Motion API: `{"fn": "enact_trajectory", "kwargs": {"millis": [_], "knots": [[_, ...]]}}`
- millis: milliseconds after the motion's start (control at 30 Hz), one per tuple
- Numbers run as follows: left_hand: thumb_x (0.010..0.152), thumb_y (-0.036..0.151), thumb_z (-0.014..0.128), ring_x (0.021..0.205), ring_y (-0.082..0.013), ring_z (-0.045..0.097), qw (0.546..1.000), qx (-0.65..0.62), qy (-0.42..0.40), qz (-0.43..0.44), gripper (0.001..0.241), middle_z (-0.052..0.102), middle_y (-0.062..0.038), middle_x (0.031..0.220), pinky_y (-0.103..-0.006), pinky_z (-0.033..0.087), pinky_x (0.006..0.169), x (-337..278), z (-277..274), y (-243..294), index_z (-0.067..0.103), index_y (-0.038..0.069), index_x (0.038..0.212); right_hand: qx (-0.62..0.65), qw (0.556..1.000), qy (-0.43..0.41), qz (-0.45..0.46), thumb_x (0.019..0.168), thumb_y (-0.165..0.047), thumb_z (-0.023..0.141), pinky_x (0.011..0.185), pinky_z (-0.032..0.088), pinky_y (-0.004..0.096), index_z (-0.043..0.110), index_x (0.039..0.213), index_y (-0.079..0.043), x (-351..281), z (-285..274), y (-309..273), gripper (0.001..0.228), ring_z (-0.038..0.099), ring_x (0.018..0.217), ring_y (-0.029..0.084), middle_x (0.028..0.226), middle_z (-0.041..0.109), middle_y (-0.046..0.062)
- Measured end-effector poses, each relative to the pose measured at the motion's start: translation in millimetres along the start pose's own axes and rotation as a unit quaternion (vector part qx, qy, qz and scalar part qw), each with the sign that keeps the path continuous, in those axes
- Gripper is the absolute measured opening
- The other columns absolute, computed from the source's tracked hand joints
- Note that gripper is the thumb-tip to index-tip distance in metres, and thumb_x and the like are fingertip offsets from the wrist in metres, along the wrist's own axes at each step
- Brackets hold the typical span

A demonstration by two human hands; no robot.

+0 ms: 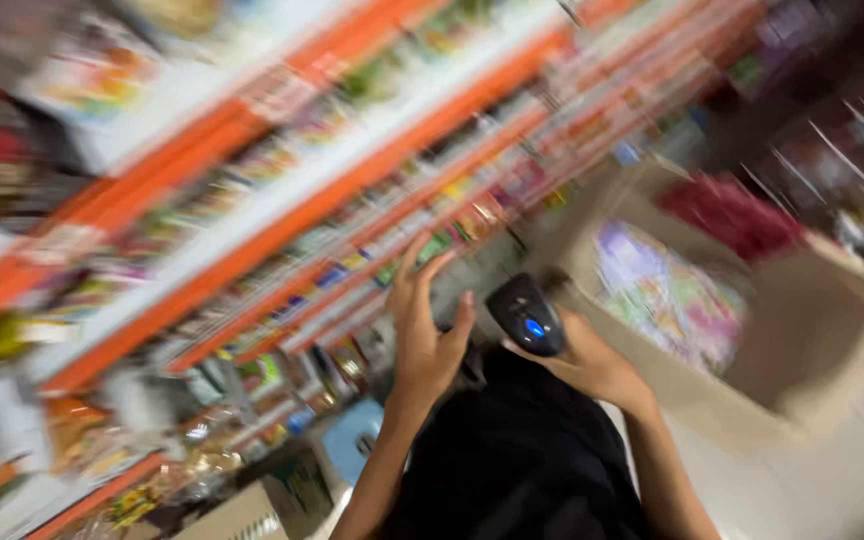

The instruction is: The person scans items from a box using a handheld scanner and places them onto shelves in an aisle.

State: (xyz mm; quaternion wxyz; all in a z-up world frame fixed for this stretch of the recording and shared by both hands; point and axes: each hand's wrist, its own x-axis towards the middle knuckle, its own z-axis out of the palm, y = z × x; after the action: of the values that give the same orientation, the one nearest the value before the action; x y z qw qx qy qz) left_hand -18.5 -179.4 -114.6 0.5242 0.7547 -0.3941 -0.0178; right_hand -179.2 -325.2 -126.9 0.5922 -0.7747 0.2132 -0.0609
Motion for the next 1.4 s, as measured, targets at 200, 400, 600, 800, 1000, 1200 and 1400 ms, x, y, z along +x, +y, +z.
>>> {"fn": "enact_trajectory", "kwargs": {"millis": [200,400,600,800,1000,1200,1400], "knots": [[0.102,0.014,0.057,0.123,-0.0216,0.063,0.896,-0.291,-0.252,-0.221,0.042,0.065,-0.014,0.131,-0.0346,0.048,0.105,-123,103,-1,0.051,0.006,0.143,-0.010,0.992,0.020,0.126,0.082,-0.034,0.081,0.089,0.052,0.037,0.062,0.121,0.001,-115,-17,21,0.055,0.069,0.097,0.025,0.109,0.072,0.016],[0.099,0.021,0.065,0.118,-0.0344,0.063,0.864,-0.235,-0.418,-0.153,0.043,0.066,-0.022,0.124,-0.0391,0.048,0.101,-177,129,33,0.055,-0.003,0.134,-0.080,0.970,0.007,0.229,0.080,-0.045,0.080,0.092,0.053,0.039,0.065,0.119,0.000,-178,-46,35,0.062,0.068,0.105,0.035,0.114,0.070,0.019],[0.098,0.026,0.068,0.130,-0.0401,0.052,0.842,-0.061,-0.537,-0.013,0.040,0.054,-0.021,0.142,-0.0453,0.042,0.110,-157,156,63,0.058,0.001,0.128,-0.061,0.982,0.041,0.172,0.084,-0.042,0.078,0.089,0.051,0.041,0.064,0.119,0.001,-211,-93,53,0.058,0.067,0.103,0.038,0.109,0.070,0.022],[0.094,0.021,0.071,0.145,-0.0415,0.037,0.882,-0.009,-0.471,0.012,0.047,0.039,-0.019,0.156,-0.0501,0.031,0.119,-126,216,94,0.058,0.013,0.139,-0.106,0.963,0.202,0.146,0.080,-0.009,0.068,0.081,0.051,0.043,0.061,0.119,0.001,-229,-158,105,0.040,0.064,0.097,0.041,0.100,0.070,0.025],[0.074,0.020,0.084,0.146,-0.0426,0.030,0.857,0.038,-0.510,0.063,0.068,0.035,-0.020,0.154,-0.0542,0.022,0.119,-130,311,73,0.055,0.012,0.135,-0.120,0.933,0.213,0.264,0.083,-0.019,0.077,0.072,0.054,0.047,0.066,0.098,0.005,-179,-213,286,0.031,0.072,0.080,0.040,0.081,0.068,0.027],[0.072,0.009,0.081,0.137,-0.0329,0.046,0.826,0.064,-0.552,0.094,0.061,0.060,-0.012,0.135,-0.0552,0.021,0.122,-153,366,51,0.059,0.010,0.129,-0.282,0.929,-0.011,0.238,0.071,-0.023,0.084,0.080,0.056,0.047,0.073,0.098,-0.005,-90,-204,466,0.035,0.071,0.095,0.038,0.097,0.073,0.021],[0.085,-0.005,0.070,0.121,-0.0276,0.059,0.842,0.129,-0.520,0.060,0.023,0.071,-0.003,0.100,-0.0592,0.019,0.126,-166,350,64,0.066,0.009,0.102,-0.397,0.880,0.000,0.263,0.074,-0.017,0.082,0.083,0.057,0.047,0.076,0.094,-0.015,-100,-166,522,0.022,0.073,0.098,0.033,0.098,0.074,0.013]]}}
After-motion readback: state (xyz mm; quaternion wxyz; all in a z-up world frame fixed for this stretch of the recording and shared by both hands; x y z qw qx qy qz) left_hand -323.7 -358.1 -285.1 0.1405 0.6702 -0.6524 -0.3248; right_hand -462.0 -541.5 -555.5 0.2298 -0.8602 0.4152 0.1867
